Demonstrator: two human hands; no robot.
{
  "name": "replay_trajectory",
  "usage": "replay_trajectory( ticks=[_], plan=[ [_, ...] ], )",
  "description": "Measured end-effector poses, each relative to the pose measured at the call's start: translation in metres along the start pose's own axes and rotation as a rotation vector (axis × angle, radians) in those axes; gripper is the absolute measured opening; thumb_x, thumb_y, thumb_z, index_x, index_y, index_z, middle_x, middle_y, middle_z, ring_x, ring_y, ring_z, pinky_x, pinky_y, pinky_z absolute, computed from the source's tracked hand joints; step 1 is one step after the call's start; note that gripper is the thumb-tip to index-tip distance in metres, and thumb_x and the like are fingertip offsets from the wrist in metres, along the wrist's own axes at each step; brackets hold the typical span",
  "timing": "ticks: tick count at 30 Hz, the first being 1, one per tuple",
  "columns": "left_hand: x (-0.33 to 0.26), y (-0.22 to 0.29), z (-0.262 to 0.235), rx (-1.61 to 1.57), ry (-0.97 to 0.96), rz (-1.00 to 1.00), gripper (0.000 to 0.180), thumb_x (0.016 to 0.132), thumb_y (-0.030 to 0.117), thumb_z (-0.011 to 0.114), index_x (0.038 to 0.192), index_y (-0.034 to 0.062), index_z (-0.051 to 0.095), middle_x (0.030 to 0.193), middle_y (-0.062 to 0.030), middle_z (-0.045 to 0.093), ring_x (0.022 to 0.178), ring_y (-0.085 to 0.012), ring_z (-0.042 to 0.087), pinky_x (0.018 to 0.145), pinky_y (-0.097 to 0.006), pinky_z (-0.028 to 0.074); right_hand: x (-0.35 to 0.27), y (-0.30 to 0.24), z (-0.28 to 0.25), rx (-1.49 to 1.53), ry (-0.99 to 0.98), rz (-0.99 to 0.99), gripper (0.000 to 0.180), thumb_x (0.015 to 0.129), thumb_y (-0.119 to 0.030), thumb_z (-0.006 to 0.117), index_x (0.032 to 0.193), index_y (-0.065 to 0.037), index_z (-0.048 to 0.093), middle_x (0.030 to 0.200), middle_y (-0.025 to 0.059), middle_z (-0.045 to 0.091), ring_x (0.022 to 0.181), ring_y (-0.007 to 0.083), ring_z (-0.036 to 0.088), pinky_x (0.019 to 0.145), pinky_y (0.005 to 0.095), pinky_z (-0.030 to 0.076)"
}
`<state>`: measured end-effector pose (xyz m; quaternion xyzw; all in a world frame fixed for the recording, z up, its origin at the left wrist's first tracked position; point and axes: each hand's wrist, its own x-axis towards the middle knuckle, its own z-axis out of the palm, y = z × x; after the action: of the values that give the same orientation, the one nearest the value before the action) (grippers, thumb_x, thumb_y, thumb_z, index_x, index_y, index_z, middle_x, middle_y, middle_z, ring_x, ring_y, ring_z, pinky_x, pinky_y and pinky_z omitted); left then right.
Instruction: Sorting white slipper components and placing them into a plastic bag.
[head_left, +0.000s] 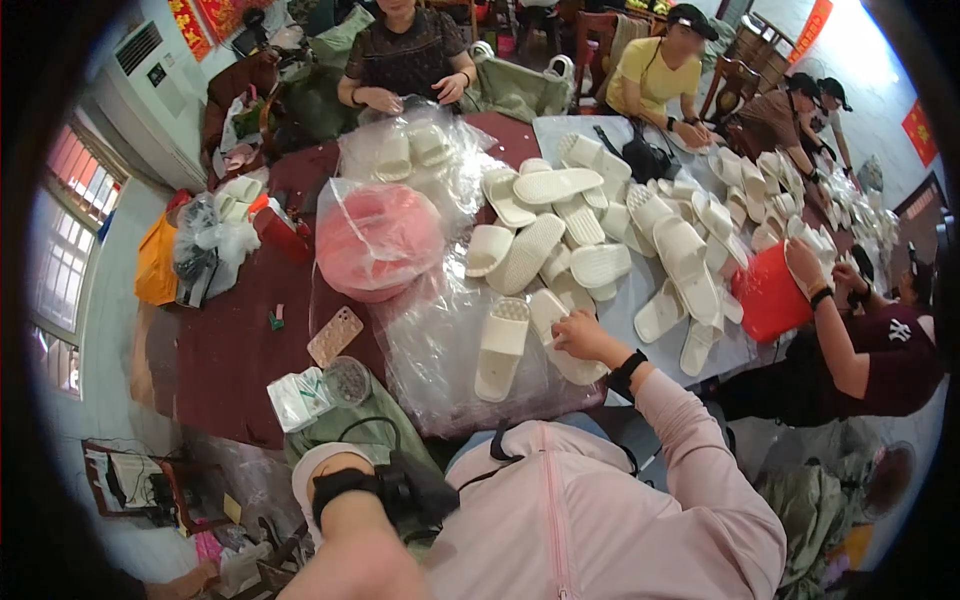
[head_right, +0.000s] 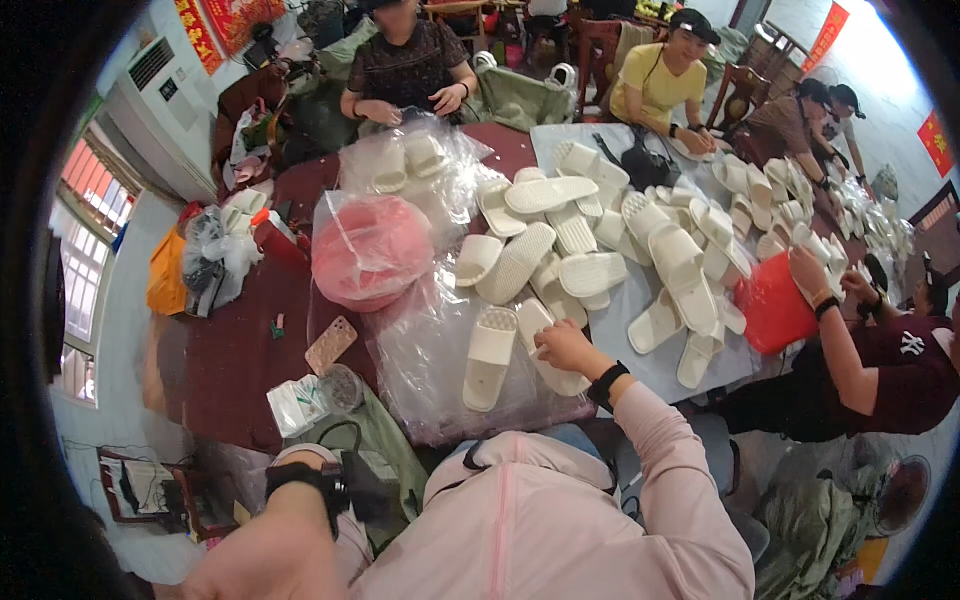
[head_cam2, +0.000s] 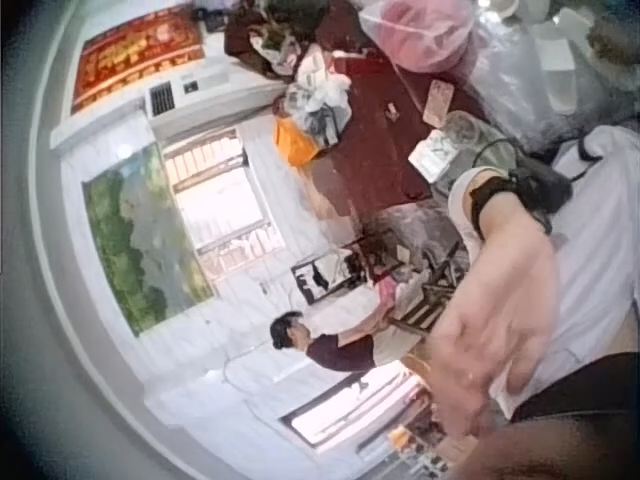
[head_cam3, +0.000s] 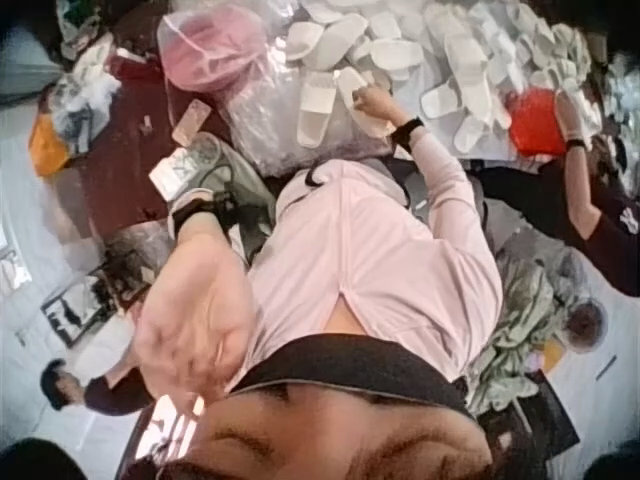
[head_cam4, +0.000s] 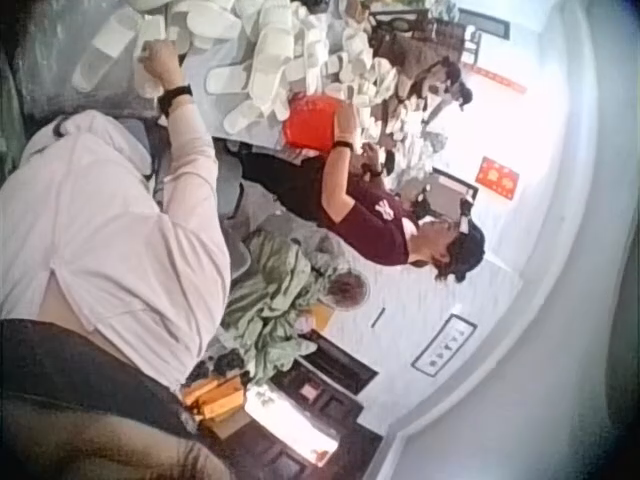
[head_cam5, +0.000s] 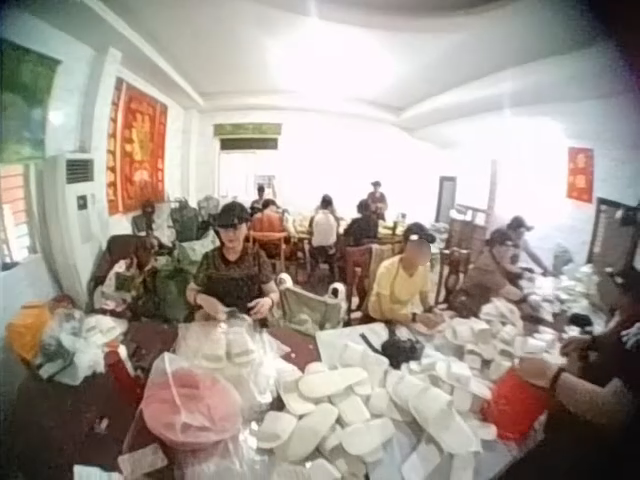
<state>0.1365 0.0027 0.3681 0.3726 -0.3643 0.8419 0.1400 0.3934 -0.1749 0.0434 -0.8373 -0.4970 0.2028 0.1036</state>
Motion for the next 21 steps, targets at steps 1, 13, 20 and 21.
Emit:
replay_trajectory(
  ticks=[1, 13, 20, 21],
  plan=[
    [-0.001, -0.002, 0.004, 0.008, 0.037, 0.049, 0.029, 0.091, 0.024, 0.052, 0.117, 0.0114, 0.053, 0.124, -0.0075, 0.05, 0.118, -0.0213, 0.041, 0.091, -0.035, 0.034, -0.006, 0.002, 0.003, -0.046, 0.025, -0.039, 0.021, 0.071, -0.022, 0.068, 0.088, -0.012, 0.061, 0.088, 0.007, 0.06, 0.095, 0.027, 0.054, 0.087, 0.0419, 0.037],
    [-0.338, 0.157, -0.136, 0.245, -1.841, -1.759, 0.049, 0.075, 0.023, 0.067, 0.116, 0.0036, 0.049, 0.114, -0.0173, 0.051, 0.105, -0.035, 0.049, 0.085, -0.045, 0.042, -0.02, 0.002, 0.015, -0.219, -0.005, -0.127, 0.022, 0.075, -0.02, 0.063, 0.092, -0.006, 0.057, 0.09, 0.0074, 0.058, 0.095, 0.0255, 0.055, 0.088, 0.0397, 0.039],
    [-0.393, 0.18, -0.163, 0.742, -1.615, -2.026, 0.037, 0.079, 0.02, 0.058, 0.111, 0.0029, 0.051, 0.103, -0.0216, 0.057, 0.095, -0.038, 0.056, 0.079, -0.046, 0.045, -0.002, -0.006, 0.036, -0.122, 0.232, -0.114, 0.02, 0.083, -0.022, 0.056, 0.092, -0.005, 0.05, 0.069, 0.0141, 0.059, 0.073, 0.0324, 0.059, 0.078, 0.0435, 0.044],
    [-0.39, 0.171, -0.163, 0.668, -1.73, -2.153, 0.035, 0.079, 0.02, 0.058, 0.108, 0.0019, 0.051, 0.099, -0.0227, 0.059, 0.093, -0.0391, 0.057, 0.078, -0.047, 0.045, 0.002, -0.01, 0.039, -0.005, 0.241, 0.004, 0.021, 0.084, -0.023, 0.055, 0.092, -0.004, 0.049, 0.068, 0.0153, 0.059, 0.071, 0.0346, 0.059, 0.071, 0.0449, 0.045]
  ],
)
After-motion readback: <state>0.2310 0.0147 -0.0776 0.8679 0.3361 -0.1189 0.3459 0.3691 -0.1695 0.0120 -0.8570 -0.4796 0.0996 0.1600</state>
